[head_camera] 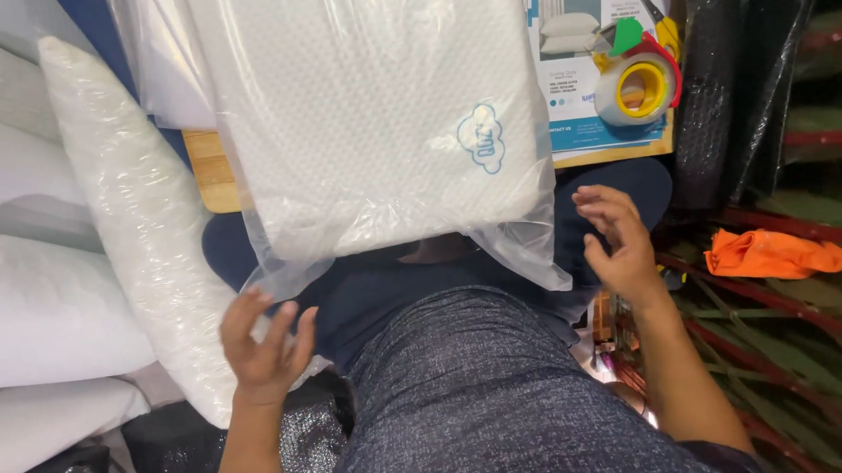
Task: The person is packaging a pillow by first sliding it into a plastic bag, sealing the bag with tape, and then inserting the bagged pillow into a blue fabric carrying case.
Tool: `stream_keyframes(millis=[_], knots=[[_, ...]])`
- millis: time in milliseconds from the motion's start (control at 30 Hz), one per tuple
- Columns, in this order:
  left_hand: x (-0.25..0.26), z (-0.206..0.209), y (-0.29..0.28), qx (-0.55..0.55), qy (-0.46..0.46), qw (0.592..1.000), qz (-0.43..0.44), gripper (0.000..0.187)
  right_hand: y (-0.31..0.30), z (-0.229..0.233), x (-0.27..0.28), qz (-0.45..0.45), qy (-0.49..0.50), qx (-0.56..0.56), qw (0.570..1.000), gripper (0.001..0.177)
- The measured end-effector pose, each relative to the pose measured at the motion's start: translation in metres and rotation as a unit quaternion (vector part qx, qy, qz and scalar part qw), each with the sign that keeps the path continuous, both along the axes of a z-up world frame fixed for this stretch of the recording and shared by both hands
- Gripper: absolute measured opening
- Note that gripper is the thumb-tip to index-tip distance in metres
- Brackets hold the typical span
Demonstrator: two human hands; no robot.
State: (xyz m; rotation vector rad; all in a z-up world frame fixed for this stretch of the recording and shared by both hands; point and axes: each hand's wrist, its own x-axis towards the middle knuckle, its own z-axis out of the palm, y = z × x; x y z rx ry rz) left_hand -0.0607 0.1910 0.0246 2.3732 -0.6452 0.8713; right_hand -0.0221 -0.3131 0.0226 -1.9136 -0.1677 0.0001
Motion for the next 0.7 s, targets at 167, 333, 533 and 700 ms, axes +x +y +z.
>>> stream_keyframes(millis=[167, 333, 533, 700], knots=[[0.003, 0.010, 0.002, -0.151, 0.264, 0.939, 0.164, 0.093, 0.019, -0.015, -0.019, 0.054, -0.074, -0.133, 0.987, 0.048], [0.016, -0.072, 0.028, -0.460, 0.347, 0.785, 0.227, 0.014, 0.039, -0.045, 0.010, -0.183, -0.016, -0.032, 0.982, 0.009], [0.058, -0.075, 0.015, -0.554, 0.366, 0.692, 0.283, 0.011, 0.044, -0.114, 0.054, -0.290, 0.137, 0.113, 0.940, 0.022], [0.066, -0.064, 0.004, -0.545, 0.346, 0.704, 0.294, 0.004, 0.068, -0.083, 0.046, -0.378, -0.042, 0.077, 0.922, 0.024]])
